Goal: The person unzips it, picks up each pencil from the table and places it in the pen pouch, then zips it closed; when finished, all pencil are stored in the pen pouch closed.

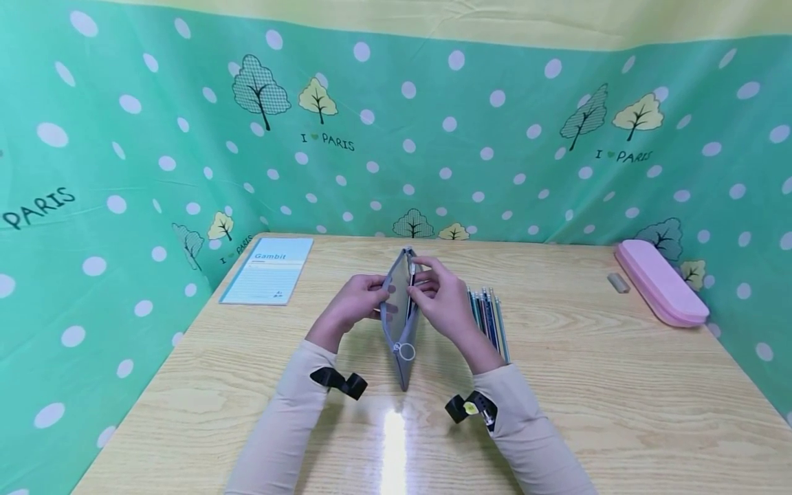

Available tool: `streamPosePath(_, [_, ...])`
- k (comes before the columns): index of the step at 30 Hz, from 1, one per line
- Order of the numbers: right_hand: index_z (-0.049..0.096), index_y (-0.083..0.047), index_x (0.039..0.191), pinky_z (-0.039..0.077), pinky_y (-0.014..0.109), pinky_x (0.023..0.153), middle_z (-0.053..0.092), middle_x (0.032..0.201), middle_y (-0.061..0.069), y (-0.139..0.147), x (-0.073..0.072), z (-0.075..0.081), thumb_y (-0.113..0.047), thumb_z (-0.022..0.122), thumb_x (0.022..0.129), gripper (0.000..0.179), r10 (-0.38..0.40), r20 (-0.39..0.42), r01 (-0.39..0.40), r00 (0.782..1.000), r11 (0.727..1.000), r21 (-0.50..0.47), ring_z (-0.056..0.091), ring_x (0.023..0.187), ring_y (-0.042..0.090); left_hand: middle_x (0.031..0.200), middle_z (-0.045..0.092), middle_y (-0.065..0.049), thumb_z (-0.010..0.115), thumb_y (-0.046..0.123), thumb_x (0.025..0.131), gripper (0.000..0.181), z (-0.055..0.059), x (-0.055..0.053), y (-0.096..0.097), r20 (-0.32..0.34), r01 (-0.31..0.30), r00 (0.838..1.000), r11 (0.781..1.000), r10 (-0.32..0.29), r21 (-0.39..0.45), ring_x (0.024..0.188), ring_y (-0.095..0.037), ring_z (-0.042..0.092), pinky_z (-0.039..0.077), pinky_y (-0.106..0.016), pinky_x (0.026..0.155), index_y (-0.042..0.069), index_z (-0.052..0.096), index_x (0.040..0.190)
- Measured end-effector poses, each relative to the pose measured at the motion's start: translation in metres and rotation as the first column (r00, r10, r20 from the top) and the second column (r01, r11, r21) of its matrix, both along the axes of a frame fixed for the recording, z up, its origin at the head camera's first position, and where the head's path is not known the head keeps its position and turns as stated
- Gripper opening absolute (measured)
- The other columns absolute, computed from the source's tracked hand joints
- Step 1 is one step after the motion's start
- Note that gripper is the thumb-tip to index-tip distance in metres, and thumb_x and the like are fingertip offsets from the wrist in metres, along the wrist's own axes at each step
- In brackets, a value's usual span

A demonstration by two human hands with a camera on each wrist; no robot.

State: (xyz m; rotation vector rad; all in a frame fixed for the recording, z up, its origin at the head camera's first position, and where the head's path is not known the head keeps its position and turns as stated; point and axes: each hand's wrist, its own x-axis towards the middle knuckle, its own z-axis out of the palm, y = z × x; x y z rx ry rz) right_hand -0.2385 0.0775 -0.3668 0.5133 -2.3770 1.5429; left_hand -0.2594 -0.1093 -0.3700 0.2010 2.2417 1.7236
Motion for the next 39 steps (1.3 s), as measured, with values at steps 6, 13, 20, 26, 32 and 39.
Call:
streamPosePath(6, [0.067,0.003,0.125,0.064,0.037,0.081,0.074,0.110,0.021,0.000,0.000,0.001,0.007,0.071,0.091,0.035,-0.020,-0.027,0.019,0.999,0.999,-0.028,0.075,0.095,0.033,0.134,0.062,-0.030,0.046,0.006,0.108,0.039,0.002,-0.001,0.001,-0.005,-0.004,1.000,1.000,0.004,-0.003,0.111,-0.041,0.071,0.063,-0.043,0.087,-0.010,0.052,0.143])
streamPosePath(13, [0.070,0.009,0.117,0.063,0.025,0.076,0.073,0.109,0.026,0.008,-0.003,0.008,0.009,0.065,0.092,0.025,-0.077,-0.047,0.068,0.996,0.983,-0.169,0.074,0.091,0.038,0.135,0.061,-0.031,0.047,0.004,0.107,0.040,0.004,-0.001,0.002,-0.007,-0.002,1.000,1.000,0.002,0.000,0.110,-0.041,0.071,0.063,-0.043,0.087,-0.013,0.052,0.142])
streamPosePath(20, [0.070,0.007,0.117,0.061,0.020,0.074,0.072,0.109,0.027,0.036,-0.006,0.023,0.006,0.062,0.098,0.021,-0.133,-0.006,0.128,0.991,0.969,-0.211,0.073,0.082,0.020,0.136,0.060,-0.032,0.045,0.002,0.107,0.039,0.005,-0.003,0.003,-0.013,0.009,1.000,1.000,-0.009,-0.004,0.111,-0.041,0.071,0.063,-0.043,0.087,-0.014,0.050,0.142])
streamPosePath(26, [0.064,0.011,0.124,0.063,0.025,0.077,0.069,0.106,0.025,0.055,-0.003,0.030,0.004,0.058,0.102,0.024,-0.041,0.118,0.081,0.992,0.931,-0.355,0.070,0.079,0.007,0.137,0.060,-0.032,0.047,0.003,0.107,0.039,0.005,-0.004,0.003,-0.010,0.007,1.000,1.000,-0.007,-0.001,0.111,-0.041,0.071,0.063,-0.043,0.087,-0.014,0.051,0.142])
streamPosePath(32, [0.061,0.013,0.127,0.064,0.026,0.074,0.069,0.104,0.022,0.073,-0.009,0.026,-0.003,0.054,0.104,0.028,0.028,0.302,0.047,0.953,0.970,-0.239,0.070,0.076,0.010,0.138,0.058,-0.033,0.046,0.002,0.106,0.041,0.003,-0.002,0.002,-0.021,0.009,1.000,1.000,-0.009,0.002,0.111,-0.041,0.071,0.063,-0.043,0.088,-0.015,0.049,0.143])
streamPosePath(39, [0.054,0.018,0.133,0.065,0.032,0.074,0.069,0.105,0.028,0.113,-0.045,0.003,-0.011,0.053,0.105,0.040,0.005,0.538,-0.054,0.843,0.996,0.075,0.072,0.076,0.017,0.136,0.060,-0.034,0.046,0.003,0.107,0.040,-0.001,0.001,-0.004,-0.015,-0.015,1.000,1.000,0.015,0.000,0.109,-0.040,0.072,0.064,-0.043,0.087,-0.015,0.050,0.143])
